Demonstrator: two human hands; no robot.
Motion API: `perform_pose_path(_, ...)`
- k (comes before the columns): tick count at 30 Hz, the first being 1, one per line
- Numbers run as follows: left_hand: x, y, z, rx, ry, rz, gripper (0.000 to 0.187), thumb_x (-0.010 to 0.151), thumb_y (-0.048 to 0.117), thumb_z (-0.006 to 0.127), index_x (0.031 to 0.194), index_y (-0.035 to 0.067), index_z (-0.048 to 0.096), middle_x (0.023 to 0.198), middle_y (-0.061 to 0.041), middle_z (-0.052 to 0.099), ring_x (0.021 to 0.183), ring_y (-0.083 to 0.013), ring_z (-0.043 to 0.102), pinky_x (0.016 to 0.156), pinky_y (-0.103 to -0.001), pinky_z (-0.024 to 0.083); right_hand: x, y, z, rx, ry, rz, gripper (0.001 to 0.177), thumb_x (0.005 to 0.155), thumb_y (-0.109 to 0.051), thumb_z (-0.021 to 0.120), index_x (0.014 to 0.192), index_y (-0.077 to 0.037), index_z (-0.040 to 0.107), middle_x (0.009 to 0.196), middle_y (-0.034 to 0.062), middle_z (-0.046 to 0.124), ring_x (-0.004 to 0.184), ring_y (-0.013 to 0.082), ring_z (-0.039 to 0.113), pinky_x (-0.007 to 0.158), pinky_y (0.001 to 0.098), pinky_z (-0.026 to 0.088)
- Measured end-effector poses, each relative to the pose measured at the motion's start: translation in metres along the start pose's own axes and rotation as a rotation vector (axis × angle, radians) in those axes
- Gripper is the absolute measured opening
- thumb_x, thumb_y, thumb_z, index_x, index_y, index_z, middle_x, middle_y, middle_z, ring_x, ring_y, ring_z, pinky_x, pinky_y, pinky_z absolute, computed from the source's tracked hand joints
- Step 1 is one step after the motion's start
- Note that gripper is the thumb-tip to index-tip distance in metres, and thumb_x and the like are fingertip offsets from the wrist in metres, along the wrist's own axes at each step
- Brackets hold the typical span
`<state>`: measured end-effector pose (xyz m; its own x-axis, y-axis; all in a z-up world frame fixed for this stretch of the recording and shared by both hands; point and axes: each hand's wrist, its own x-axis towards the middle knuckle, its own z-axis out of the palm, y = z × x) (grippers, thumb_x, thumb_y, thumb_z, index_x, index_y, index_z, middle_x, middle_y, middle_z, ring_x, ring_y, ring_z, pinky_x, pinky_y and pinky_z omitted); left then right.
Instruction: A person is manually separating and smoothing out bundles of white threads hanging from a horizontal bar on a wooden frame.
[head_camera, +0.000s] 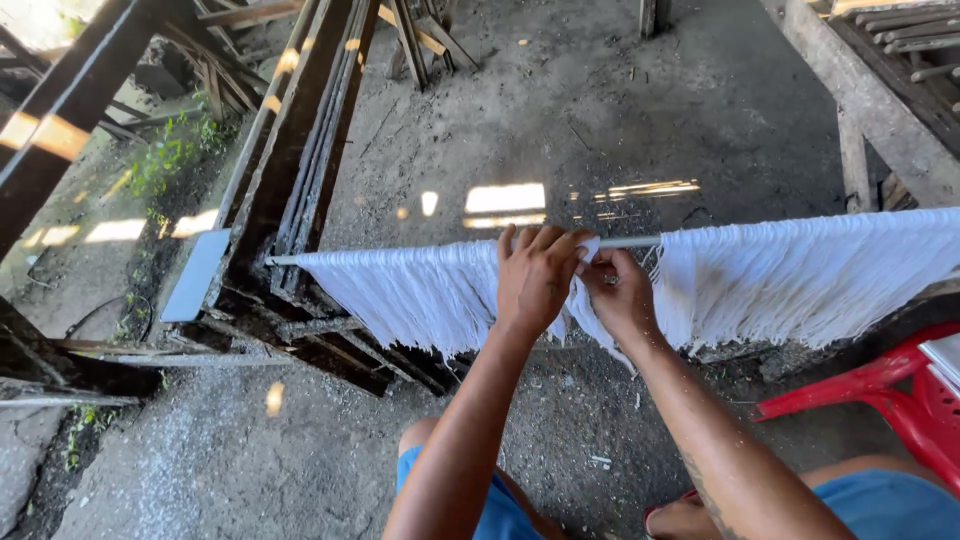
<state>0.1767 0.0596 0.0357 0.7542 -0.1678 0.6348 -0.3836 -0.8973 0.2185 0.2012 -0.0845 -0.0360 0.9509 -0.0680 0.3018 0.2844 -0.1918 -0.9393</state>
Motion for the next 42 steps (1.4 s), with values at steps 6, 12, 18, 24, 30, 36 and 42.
perform_pose_path(6,-0.007,-0.018,0.014,0.015,0.004,-0.021,0.021,0.105,0.037,0.055,0.123,0.031,0.064,0.100,0.007,0.064,0.107,-0.0172,0.062,0.117,-0.050,0.035,-0.011,-0.045,-0.061,0.204,-0.033,0.172,0.024,0.106,-0.025,0.061,0.119,-0.005,0.061,0.115,0.0144,0.072,0.106,0.0243,0.066,0.094,0.0430,0.051)
perform_pose_path(12,-0.001,0.013,0.007,0.029,0.009,-0.164,0.035,0.090,0.050,0.064,0.112,0.022,0.060,0.095,0.001,0.058,0.107,-0.0236,0.058,0.121,-0.062,0.021,-0.007,-0.055,-0.060,0.338,-0.072,0.207,0.024,0.107,-0.023,0.057,0.117,-0.002,0.060,0.104,0.0165,0.062,0.106,0.0304,0.064,0.101,0.0511,0.049)
perform_pose_path(18,-0.012,0.008,0.035,0.233,-0.062,-0.155,0.038,0.089,0.019,0.069,0.122,0.020,0.051,0.105,-0.001,0.053,0.119,-0.0262,0.053,0.124,-0.064,0.018,-0.014,-0.024,-0.054,0.463,-0.146,0.247,0.024,0.104,-0.030,0.063,0.110,-0.007,0.057,0.094,0.0075,0.059,0.089,0.0219,0.066,0.087,0.0382,0.050)
perform_pose_path(24,-0.011,0.021,0.011,0.165,-0.075,-0.143,0.056,0.086,0.007,0.070,0.135,0.017,0.045,0.124,-0.006,0.049,0.136,-0.0319,0.043,0.124,-0.068,0.014,-0.034,0.041,-0.071,0.512,-0.077,0.247,0.024,0.104,-0.025,0.066,0.112,-0.003,0.064,0.079,0.0006,0.047,0.081,0.0141,0.056,0.074,0.0270,0.047)
perform_pose_path(30,-0.069,0.055,0.051,-0.209,0.277,-0.340,0.044,0.090,0.024,0.074,0.125,0.020,0.048,0.134,-0.008,0.046,0.128,-0.0331,0.047,0.109,-0.053,0.038,-0.038,0.018,-0.044,0.212,-0.083,0.262,0.014,0.108,-0.018,0.057,0.114,-0.007,0.063,0.084,0.0037,0.058,0.080,0.0154,0.058,0.066,0.0316,0.051)
perform_pose_path(36,-0.091,0.064,0.071,-0.683,-0.175,-0.902,0.073,0.093,0.068,0.067,0.128,0.004,0.063,0.108,-0.016,0.073,0.105,-0.0340,0.072,0.082,-0.052,0.058,-0.052,-0.002,-0.035,0.217,-0.015,0.380,0.016,0.105,-0.023,0.062,0.115,-0.012,0.067,0.091,0.0044,0.061,0.088,0.0168,0.054,0.077,0.0337,0.046)
perform_pose_path(42,-0.080,0.057,0.083,-1.025,-0.221,-0.799,0.039,0.111,0.032,0.045,0.084,0.014,0.068,0.064,-0.006,0.070,0.053,-0.0194,0.066,0.037,-0.035,0.048,-0.076,-0.052,-0.037,0.310,-0.086,0.581,0.022,0.106,-0.030,0.064,0.108,-0.009,0.071,0.090,0.0081,0.069,0.084,0.0193,0.062,0.075,0.0395,0.053)
